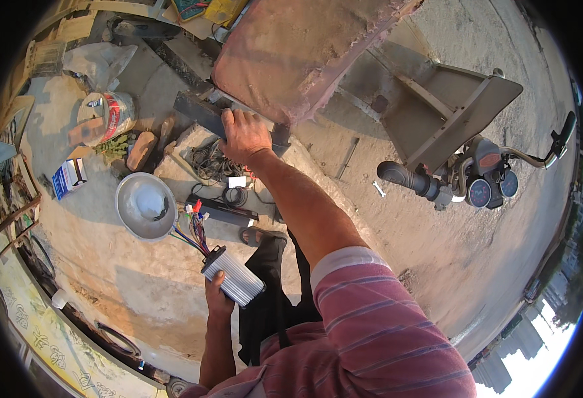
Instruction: The person opens the seat compartment of an electric tricycle to access the battery and controller. They then move to a workbench, pick up a controller unit, and use a multimeter to test electrical connections on the wiring harness. The person uses a screwdriver to adjust terminals while monitoring the multimeter readings.
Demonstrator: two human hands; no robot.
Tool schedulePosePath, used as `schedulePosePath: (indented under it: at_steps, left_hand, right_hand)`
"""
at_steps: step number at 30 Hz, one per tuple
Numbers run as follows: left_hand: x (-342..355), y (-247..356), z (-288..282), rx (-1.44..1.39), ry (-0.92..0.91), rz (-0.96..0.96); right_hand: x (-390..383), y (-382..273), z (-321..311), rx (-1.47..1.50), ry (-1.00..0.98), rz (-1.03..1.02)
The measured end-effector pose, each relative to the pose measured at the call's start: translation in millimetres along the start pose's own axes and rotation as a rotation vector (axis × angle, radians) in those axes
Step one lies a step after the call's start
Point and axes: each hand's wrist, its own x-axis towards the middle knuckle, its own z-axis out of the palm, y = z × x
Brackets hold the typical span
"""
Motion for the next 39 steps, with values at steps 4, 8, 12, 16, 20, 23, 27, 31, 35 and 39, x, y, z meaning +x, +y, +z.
schedulePosePath:
  at_steps: [4, 8, 12, 16, 20, 23, 27, 31, 35, 39]
  left_hand:
    - [-0.3, -13.2, -33.9, 0.074, -0.092, -0.047]
    - [-5.7, -26.5, -74.8, 0.043, -0.059, -0.073]
    - [-10.5, -30.6, -110.8, -0.006, -0.037, -0.075]
    - [-13.6, -26.6, -135.1, -0.100, 0.024, -0.022]
    - [-14.6, -21.8, -149.2, -0.137, 0.032, 0.033]
    - [-15.5, -20.9, -155.5, -0.145, 0.049, 0.026]
    - [-18.8, -25.2, -156.3, -0.186, 0.051, 0.043]
    - [-19.2, -32.4, -147.3, -0.212, 0.069, 0.019]
    - [-16.7, -36.8, -133.8, -0.239, 0.088, 0.033]
    - [-16.5, -31.7, -122.2, -0.211, 0.053, 0.005]
  right_hand:
    - [0.1, 2.4, 7.8, -0.047, 0.053, -0.031]
    - [-0.8, -0.9, 13.4, -0.089, 0.155, -0.038]
    - [-0.6, -6.5, 12.9, -0.175, 0.086, 0.032]
    - [-1.7, -11.4, 9.1, -0.216, 0.043, 0.062]
    - [0.2, -13.7, 12.1, -0.258, 0.071, 0.069]
    - [-0.3, -11.1, 15.0, -0.270, 0.091, 0.056]
    - [0.7, -9.2, 17.9, -0.283, 0.105, 0.058]
    - [1.4, -8.4, 17.8, -0.293, 0.081, 0.062]
    - [1.3, -8.2, 16.9, -0.279, 0.069, 0.057]
    - [1.7, -11.0, 15.6, -0.248, 0.078, 0.032]
